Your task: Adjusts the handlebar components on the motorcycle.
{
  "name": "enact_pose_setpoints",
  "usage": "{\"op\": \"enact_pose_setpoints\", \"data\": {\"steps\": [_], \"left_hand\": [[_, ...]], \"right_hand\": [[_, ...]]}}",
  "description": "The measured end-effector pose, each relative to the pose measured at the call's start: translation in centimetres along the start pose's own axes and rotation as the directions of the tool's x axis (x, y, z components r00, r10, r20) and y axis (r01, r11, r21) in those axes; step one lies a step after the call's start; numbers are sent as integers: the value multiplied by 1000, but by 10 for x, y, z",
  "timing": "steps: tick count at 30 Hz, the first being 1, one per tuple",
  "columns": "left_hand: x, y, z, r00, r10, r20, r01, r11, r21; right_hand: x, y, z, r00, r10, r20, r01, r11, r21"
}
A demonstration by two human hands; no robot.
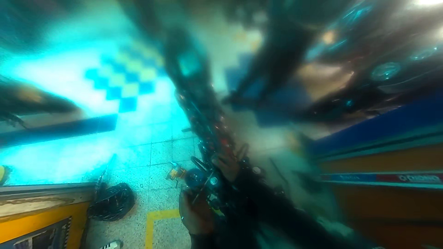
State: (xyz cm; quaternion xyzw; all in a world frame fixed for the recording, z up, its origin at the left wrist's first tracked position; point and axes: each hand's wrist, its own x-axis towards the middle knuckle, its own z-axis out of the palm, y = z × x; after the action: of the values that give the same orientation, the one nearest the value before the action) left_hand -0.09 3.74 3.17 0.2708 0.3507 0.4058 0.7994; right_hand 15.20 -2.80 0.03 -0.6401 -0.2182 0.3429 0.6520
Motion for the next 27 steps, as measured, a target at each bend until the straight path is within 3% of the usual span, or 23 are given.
{"op": "enact_pose_setpoints", "data": {"steps": [6, 11, 17, 22, 27], "left_hand": [[11, -3, 21, 980, -54, -194, 37, 995, -89], [19, -12, 20, 996, 8, -87, -28, 974, -223], [39, -10, 33, 986, -3, -168, -24, 987, -159], [74, -1, 22, 986, -151, 72, 159, 979, -130], [105, 0, 20, 954, -263, 142, 283, 949, -139]], "right_hand": [[-5, 12, 5, 997, -41, -61, 39, 999, -36], [5, 0, 0, 1000, 25, 7, -24, 981, -192], [1, -5, 10, 982, 148, -118, -167, 970, -176], [-1, 5, 18, 965, 77, -253, -146, 952, -269], [-3, 3, 22, 943, 109, -314, -221, 911, -347]]}}
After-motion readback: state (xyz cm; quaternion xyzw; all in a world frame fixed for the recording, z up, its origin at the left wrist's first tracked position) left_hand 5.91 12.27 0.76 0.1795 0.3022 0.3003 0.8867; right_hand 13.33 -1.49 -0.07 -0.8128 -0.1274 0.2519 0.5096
